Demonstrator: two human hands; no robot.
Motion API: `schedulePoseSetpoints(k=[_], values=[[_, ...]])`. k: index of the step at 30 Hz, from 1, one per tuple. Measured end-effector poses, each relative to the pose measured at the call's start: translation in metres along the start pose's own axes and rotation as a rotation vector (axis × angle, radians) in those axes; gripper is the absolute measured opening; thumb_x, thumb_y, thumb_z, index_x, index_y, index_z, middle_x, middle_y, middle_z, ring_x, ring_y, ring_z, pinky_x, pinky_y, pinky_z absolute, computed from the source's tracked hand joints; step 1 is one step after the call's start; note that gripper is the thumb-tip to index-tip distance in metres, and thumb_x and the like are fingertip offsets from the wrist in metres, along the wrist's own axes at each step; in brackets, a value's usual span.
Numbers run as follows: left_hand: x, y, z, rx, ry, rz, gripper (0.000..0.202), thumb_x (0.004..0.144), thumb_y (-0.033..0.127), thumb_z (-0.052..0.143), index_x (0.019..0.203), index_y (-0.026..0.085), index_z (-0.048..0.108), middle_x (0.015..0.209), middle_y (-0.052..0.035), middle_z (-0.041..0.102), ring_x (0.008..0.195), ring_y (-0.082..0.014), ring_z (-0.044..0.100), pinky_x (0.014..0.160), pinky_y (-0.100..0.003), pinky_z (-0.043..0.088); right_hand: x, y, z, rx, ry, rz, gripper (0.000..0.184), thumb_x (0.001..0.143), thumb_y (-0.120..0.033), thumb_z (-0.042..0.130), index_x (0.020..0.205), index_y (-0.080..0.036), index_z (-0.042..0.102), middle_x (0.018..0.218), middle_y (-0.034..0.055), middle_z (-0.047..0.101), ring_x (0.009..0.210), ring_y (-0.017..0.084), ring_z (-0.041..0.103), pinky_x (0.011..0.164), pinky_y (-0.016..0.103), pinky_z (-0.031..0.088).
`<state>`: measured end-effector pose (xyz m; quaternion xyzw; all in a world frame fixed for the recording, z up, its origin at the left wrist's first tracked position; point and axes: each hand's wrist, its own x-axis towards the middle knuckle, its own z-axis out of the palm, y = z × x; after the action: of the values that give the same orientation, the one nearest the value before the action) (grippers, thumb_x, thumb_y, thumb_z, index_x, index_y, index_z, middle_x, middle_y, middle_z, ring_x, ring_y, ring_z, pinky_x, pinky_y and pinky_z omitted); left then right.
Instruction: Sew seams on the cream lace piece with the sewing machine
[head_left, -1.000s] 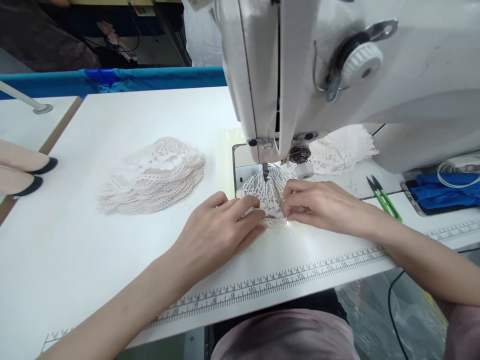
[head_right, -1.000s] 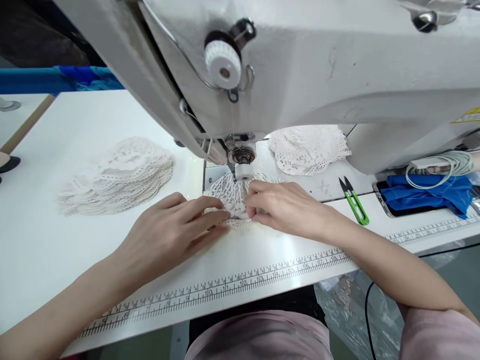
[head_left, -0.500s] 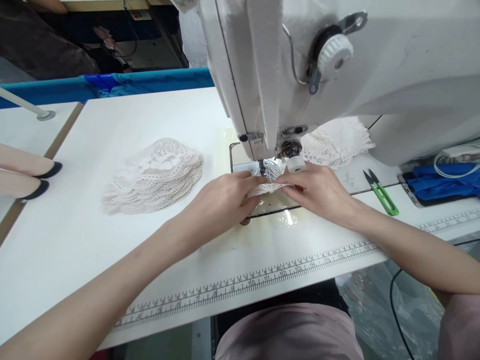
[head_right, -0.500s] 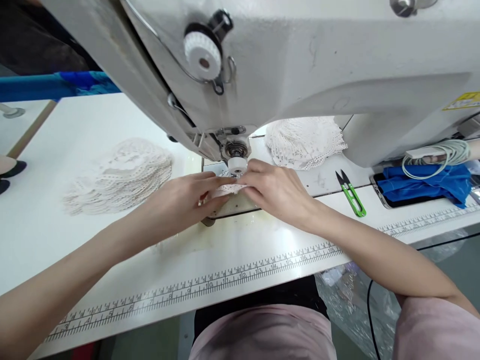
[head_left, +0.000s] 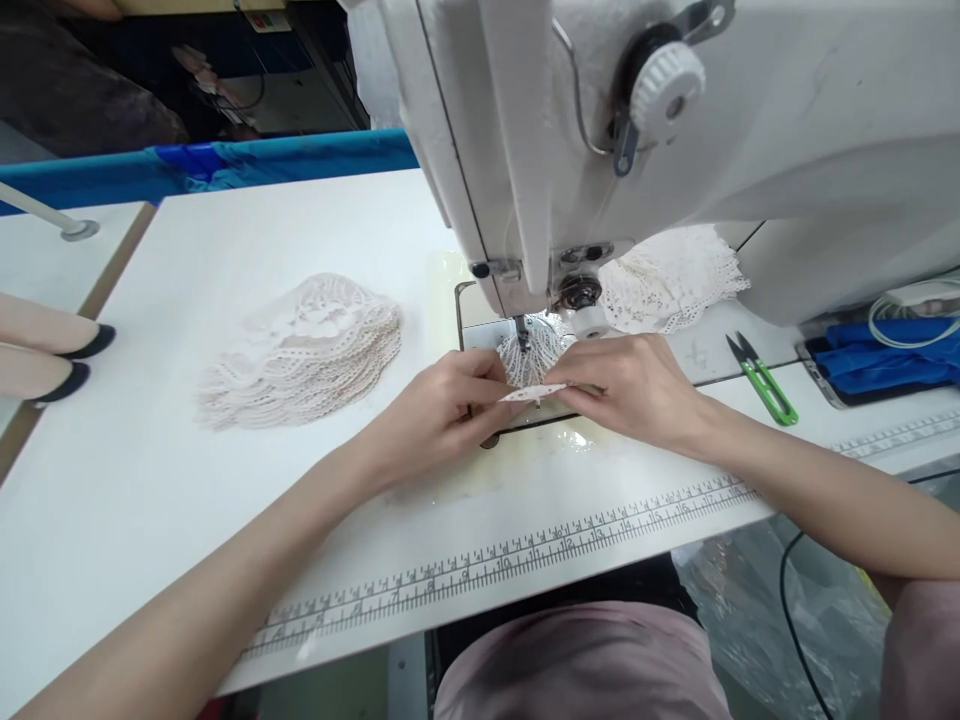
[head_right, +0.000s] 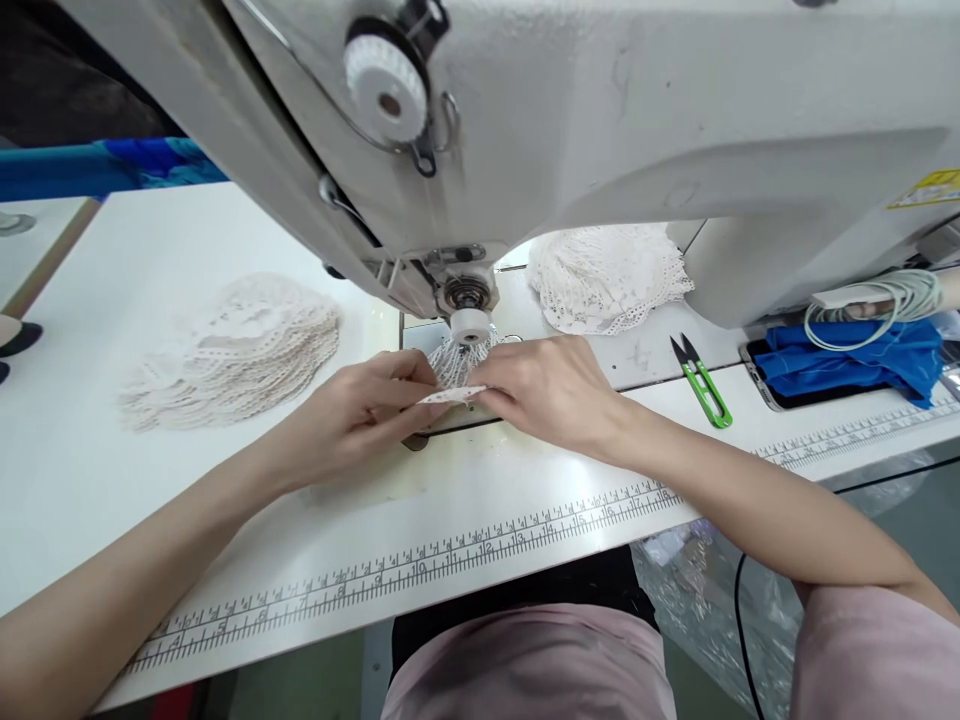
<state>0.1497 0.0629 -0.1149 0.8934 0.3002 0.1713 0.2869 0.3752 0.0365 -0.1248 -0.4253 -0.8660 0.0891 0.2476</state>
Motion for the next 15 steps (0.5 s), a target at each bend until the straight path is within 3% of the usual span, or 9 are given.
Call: schedulePoseSetpoints(k=[5,10,15], values=[[-0.0094,-0.0064,0.0110,0.176,0.074,0.092,0.027,0.095,0.024,0.047,0.088,0.021,0.073,0.080,-0.0047,0.058,0.075,-0.0165,0.051,0.074,-0.036,0.041,-0.0016,-0.0012,-0.0003,-0.063,-0.044,-0.049,0.021,0.090,-0.018,0.054,0.081,-0.020,0.073,0.085,0.0006,0.073,0.076,0.014,0.061,0.055,0.025,0.036],[-0.0047,-0.0039,0.0086,0.078,0.025,0.005,0.035,0.094,0.026,0.045,0.068,0.020,0.067,0.076,-0.0027,0.057,0.074,-0.0158,0.052,0.081,-0.037,0.039,0.0018,-0.0016,-0.0016,-0.009,-0.101,-0.004,0.019,0.089,-0.019,0.053,0.084,-0.017,0.071,0.089,0.0028,0.073,0.076,0.015,0.060,0.055,0.025,0.036],[-0.0027,-0.0016,0.0076,0.030,0.012,-0.030,0.038,0.094,0.027,0.043,0.064,0.020,0.064,0.075,-0.0016,0.055,0.075,-0.0158,0.053,0.084,-0.038,0.038,0.0035,-0.0042,-0.0016,-0.037,-0.141,0.003,0.015,0.083,-0.023,0.058,0.089,-0.016,0.070,0.091,0.0036,0.071,0.073,0.016,0.058,0.060,0.027,0.036]])
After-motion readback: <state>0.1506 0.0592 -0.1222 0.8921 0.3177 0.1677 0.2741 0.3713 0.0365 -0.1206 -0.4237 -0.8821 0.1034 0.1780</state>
